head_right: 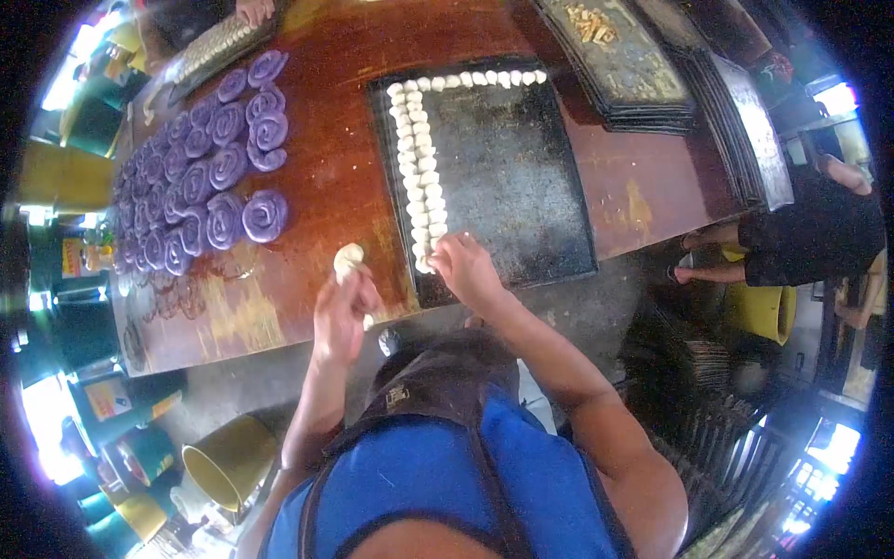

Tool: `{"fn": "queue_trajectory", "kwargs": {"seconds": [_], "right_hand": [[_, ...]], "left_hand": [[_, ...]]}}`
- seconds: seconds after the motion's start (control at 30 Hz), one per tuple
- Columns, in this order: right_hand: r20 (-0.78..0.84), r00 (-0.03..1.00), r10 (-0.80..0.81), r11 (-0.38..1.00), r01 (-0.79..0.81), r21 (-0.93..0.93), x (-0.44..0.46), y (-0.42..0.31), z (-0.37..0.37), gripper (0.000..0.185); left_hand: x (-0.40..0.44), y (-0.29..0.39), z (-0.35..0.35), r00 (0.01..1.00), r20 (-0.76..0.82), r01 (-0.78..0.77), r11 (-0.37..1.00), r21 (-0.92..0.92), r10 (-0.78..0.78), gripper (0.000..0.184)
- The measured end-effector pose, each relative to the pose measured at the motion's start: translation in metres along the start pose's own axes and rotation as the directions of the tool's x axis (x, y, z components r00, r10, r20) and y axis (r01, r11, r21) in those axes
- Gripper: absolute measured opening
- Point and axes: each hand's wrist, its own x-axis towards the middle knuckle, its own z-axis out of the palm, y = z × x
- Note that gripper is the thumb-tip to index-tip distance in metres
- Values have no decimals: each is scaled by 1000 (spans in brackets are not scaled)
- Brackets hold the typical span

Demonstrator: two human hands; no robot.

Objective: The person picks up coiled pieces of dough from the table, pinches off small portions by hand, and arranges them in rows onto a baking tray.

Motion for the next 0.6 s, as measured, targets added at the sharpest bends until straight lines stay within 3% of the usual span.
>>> {"fn": "queue_trajectory", "kwargs": {"seconds": [0.03,0.07,0.1,0.17,0.2,0.23,0.27,0.3,0.33,0.37,0.4,0.43,0.47,0.53,0.6], "right_hand": [[13,999,-31,996,32,-80,5,-2,0,24],[-10,999,-42,995,41,-94,5,-23,-15,24],[21,999,45,999,-45,-12,1,-61,-41,24],[24,990,139,989,-140,56,-15,-123,-69,23],[53,997,-55,991,48,124,-25,-148,-76,25],[74,965,-253,953,235,190,-33,-165,-77,27],[18,938,-346,929,340,148,-38,-172,-68,26],[5,959,-284,956,283,78,-32,-176,-67,28],[-12,975,-220,975,220,11,-26,-178,-67,30],[-21,974,-224,975,224,-14,-21,-179,-56,30],[-52,994,-96,995,94,-37,-12,-177,-38,25],[-90,995,32,998,-37,-55,-5,-171,-28,21],[-99,995,27,997,-35,-73,-6,-163,-24,21],[-325,923,-205,979,199,-51,-4,-156,-25,22],[-335,929,-155,986,167,5,19,-146,-34,16]], "left_hand": [[20,-18,-24,999,-30,-20,978,-207,14,19],[27,-26,-30,999,-8,-35,977,-208,35,19],[31,-31,-33,935,127,-355,851,387,332,25],[3,5,-15,826,475,-560,531,636,303,50],[-12,22,-7,731,625,-681,345,646,273,66],[-23,30,-6,660,676,-743,417,523,328,53],[-28,36,-7,582,716,-791,473,388,387,43],[-17,29,-17,556,726,-809,463,361,405,43],[1,13,-31,719,667,-560,733,386,197,38],[13,5,-37,789,612,-225,895,385,-65,33],[11,11,-30,776,628,-239,898,369,-51,33],[7,20,-17,846,521,-16,970,241,-115,29],[8,26,-9,884,417,198,977,78,-212,26],[20,28,-6,891,416,185,982,28,-180,26],[32,30,-7,835,547,-21,991,135,-57,27]]}}
